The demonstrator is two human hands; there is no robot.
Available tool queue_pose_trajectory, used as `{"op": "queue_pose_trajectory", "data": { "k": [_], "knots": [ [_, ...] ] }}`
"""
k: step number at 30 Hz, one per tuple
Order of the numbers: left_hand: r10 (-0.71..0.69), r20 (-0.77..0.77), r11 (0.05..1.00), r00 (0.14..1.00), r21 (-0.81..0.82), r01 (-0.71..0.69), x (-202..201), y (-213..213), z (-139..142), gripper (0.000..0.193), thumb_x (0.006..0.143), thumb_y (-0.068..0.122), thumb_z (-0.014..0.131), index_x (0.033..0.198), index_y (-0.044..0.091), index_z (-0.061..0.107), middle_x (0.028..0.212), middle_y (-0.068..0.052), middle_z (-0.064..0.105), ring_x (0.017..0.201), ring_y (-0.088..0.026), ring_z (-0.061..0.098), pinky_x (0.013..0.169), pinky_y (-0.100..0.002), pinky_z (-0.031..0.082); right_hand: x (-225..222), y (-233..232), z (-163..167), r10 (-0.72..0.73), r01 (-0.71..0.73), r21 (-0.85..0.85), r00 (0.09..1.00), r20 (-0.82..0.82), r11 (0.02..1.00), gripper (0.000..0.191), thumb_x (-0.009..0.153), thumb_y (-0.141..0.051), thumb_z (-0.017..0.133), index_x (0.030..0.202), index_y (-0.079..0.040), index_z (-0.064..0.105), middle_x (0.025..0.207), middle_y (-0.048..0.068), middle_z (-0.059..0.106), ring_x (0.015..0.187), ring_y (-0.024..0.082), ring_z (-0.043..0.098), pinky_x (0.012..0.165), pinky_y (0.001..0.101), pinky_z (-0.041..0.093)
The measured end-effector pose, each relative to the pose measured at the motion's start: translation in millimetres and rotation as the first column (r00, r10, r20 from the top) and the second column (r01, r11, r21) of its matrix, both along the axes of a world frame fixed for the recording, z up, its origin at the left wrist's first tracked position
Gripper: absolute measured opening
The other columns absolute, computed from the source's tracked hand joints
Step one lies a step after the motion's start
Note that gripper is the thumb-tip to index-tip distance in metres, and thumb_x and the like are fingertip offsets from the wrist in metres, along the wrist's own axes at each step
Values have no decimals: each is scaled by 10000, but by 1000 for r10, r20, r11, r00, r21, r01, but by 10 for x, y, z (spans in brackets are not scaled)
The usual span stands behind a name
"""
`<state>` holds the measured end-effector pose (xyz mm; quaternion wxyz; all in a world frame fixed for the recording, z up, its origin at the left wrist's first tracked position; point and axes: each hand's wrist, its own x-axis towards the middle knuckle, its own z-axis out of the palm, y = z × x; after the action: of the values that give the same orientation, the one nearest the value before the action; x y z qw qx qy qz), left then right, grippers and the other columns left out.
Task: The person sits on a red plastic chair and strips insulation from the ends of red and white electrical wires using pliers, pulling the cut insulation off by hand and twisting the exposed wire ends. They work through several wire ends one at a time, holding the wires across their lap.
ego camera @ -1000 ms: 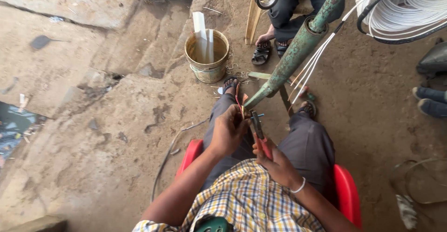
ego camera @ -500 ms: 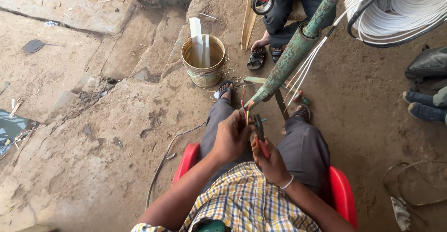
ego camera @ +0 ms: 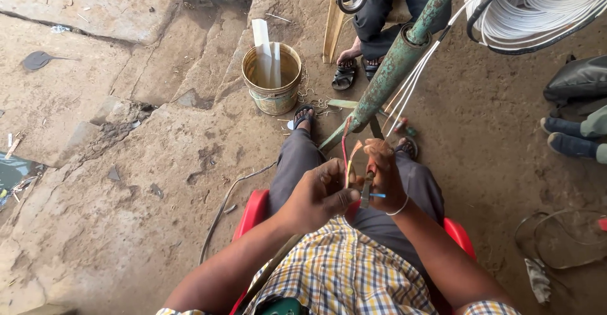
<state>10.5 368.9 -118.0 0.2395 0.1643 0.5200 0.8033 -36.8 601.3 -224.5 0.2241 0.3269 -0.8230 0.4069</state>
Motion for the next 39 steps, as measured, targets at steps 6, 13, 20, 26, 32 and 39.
{"op": "queue_pose_trajectory", "data": {
  "k": [6, 13, 20, 26, 32, 39],
  "knots": [
    [-108, 224, 992, 969, 86, 90, -78, -6, -162, 226, 969, 44, 663, 1171, 47, 563, 994, 19, 650, 804, -37, 580, 654, -203, 447, 81, 22, 34, -29, 40, 65, 987, -160, 997, 765, 945, -455, 716, 1508, -96, 342, 1421, 215, 441, 1295, 382, 491, 1067, 462, 458],
    [-137, 195, 969, 971, 230, 90, -225, -15, -395, 173, 981, 23, 684, 1103, 52, 566, 870, -11, 621, 672, -52, 520, 572, -210, 402, 163, -62, -17, -112, 124, 51, 975, -190, 991, 395, 922, -267, 610, 1281, -147, 496, 1137, 148, 626, 1035, 364, 657, 860, 450, 538],
    [303, -264, 847, 916, -366, -386, -474, 31, -561, 97, 942, 19, 699, 973, 28, 607, 750, -114, 614, 646, -174, 567, 572, -318, 478, 602, -256, -304, 303, -25, -377, 647, 700, 926, 466, 914, -63, 593, 1370, -96, 499, 930, 72, 578, 816, 189, 578, 676, 326, 500],
    [291, -657, 667, 696, -382, -639, -415, 144, -606, 162, 880, 4, 652, 1032, 12, 597, 886, -223, 674, 786, -430, 676, 654, -460, 527, 627, -205, -383, 465, 226, -517, 246, 851, 826, 317, 1067, -244, 632, 1306, -55, 544, 910, 74, 598, 758, 196, 580, 619, 324, 468],
    [158, -524, 630, 837, -600, -494, -599, 78, -807, 135, 924, 82, 685, 1016, 0, 629, 824, -245, 701, 818, -433, 685, 691, -461, 535, 642, -268, -58, -366, 215, 300, 638, 677, 929, 420, 949, -442, 585, 1253, -156, 542, 904, 207, 728, 878, 444, 706, 686, 515, 541],
    [-107, -63, 818, 992, -573, 52, -752, -84, -962, 255, 978, 292, 624, 915, 54, 693, 692, -36, 632, 635, -163, 632, 612, -377, 527, 629, -231, 85, -323, 186, 270, 670, 668, 945, 398, 965, -417, 588, 1246, -136, 560, 894, 212, 746, 885, 431, 729, 691, 501, 563]
  ]
}}
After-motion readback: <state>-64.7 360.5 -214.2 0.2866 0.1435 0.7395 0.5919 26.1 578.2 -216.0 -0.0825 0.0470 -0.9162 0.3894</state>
